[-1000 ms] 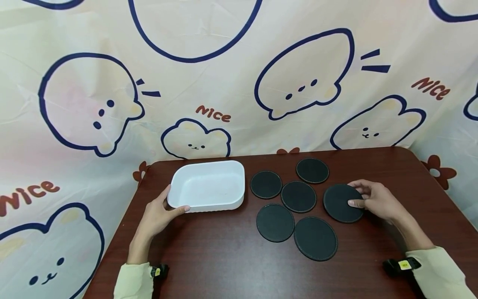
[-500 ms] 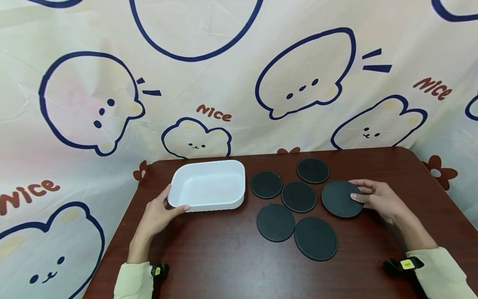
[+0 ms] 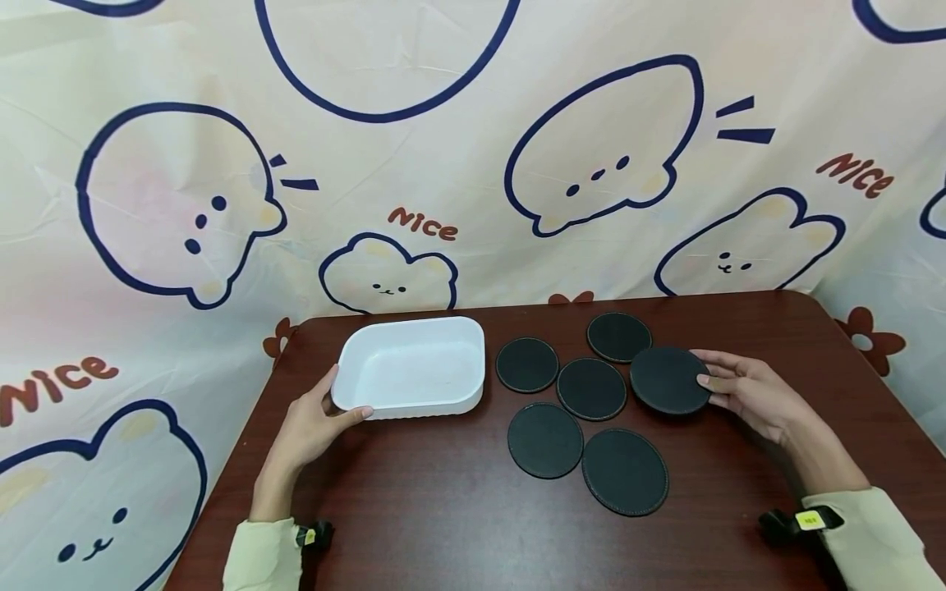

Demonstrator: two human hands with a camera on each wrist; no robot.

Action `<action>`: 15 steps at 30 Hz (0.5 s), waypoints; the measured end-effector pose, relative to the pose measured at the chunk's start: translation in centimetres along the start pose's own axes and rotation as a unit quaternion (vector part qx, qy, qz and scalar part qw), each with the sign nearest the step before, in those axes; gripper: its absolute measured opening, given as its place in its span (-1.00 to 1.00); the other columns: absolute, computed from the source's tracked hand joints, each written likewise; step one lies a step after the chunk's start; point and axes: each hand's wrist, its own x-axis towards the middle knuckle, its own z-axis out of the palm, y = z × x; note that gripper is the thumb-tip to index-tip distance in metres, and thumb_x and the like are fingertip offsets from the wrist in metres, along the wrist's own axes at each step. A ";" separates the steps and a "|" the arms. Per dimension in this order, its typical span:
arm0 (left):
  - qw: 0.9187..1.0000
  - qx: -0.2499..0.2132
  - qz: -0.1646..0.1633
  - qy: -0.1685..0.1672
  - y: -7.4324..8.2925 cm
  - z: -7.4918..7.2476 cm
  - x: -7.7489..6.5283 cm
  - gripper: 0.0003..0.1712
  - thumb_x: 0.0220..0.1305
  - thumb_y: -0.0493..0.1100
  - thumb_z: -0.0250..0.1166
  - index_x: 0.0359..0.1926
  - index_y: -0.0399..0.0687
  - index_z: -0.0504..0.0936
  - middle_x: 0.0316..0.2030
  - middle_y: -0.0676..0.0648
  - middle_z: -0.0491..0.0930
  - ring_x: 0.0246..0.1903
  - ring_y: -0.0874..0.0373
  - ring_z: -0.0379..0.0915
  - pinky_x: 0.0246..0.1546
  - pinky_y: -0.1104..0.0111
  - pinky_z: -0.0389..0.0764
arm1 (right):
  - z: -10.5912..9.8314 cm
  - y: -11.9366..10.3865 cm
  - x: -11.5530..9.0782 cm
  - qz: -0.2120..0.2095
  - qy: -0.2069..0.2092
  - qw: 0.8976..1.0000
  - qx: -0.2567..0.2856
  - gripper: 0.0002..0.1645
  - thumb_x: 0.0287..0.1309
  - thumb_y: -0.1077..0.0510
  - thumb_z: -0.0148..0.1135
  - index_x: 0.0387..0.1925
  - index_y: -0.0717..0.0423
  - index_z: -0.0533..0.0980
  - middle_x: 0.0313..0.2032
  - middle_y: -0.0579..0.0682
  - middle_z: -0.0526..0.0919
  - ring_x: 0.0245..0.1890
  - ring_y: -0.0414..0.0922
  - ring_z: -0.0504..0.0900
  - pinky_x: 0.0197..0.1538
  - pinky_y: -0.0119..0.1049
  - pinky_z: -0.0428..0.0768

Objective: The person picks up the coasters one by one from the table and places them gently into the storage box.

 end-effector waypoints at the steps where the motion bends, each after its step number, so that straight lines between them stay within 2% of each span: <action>1: 1.000 -0.005 0.004 0.000 -0.1 0.0 0.0 0.33 0.29 0.22 0.56 0.72 -0.25 -0.05 0.60 -0.44 0.20 0.47 -0.33 0.42 0.33 -0.12 0.60 | 0.0 -0.1 0.0 0.000 -0.001 1.000 0.009 -0.22 0.56 0.18 0.24 0.64 0.18 0.16 0.05 -0.49 0.70 0.04 -0.45 0.73 0.03 -0.43 0.76; 4: 1.000 -0.022 0.016 0.000 -0.4 -0.1 0.1 0.27 0.31 0.14 0.56 0.73 -0.21 -0.01 0.58 -0.44 0.26 0.41 -0.31 0.50 0.22 0.05 0.71 | 0.2 -0.3 0.1 -0.002 0.001 0.999 0.033 -0.24 0.56 0.18 0.24 0.62 0.15 0.17 0.05 -0.43 0.72 0.04 -0.42 0.75 0.04 -0.43 0.77; 8: 0.999 -0.046 0.020 -0.004 -0.6 -0.1 0.3 0.22 0.34 0.06 0.56 0.73 -0.18 0.00 0.57 -0.43 0.29 0.39 -0.28 0.54 0.11 0.32 0.74 | 0.8 -0.8 0.2 -0.008 0.001 0.998 0.062 -0.24 0.57 0.21 0.23 0.60 0.21 0.14 0.03 -0.35 0.75 0.03 -0.37 0.78 0.04 -0.41 0.78; 15: 0.997 -0.074 0.014 -0.006 -0.6 0.0 0.4 0.15 0.37 -0.06 0.54 0.73 -0.13 0.02 0.60 -0.39 0.26 0.41 -0.25 0.52 0.09 0.48 0.68 | 1.9 -1.5 0.6 -0.014 0.002 0.995 0.095 -0.36 0.56 0.24 0.22 0.53 0.15 0.25 0.01 -0.28 0.79 0.01 -0.31 0.81 0.02 -0.36 0.80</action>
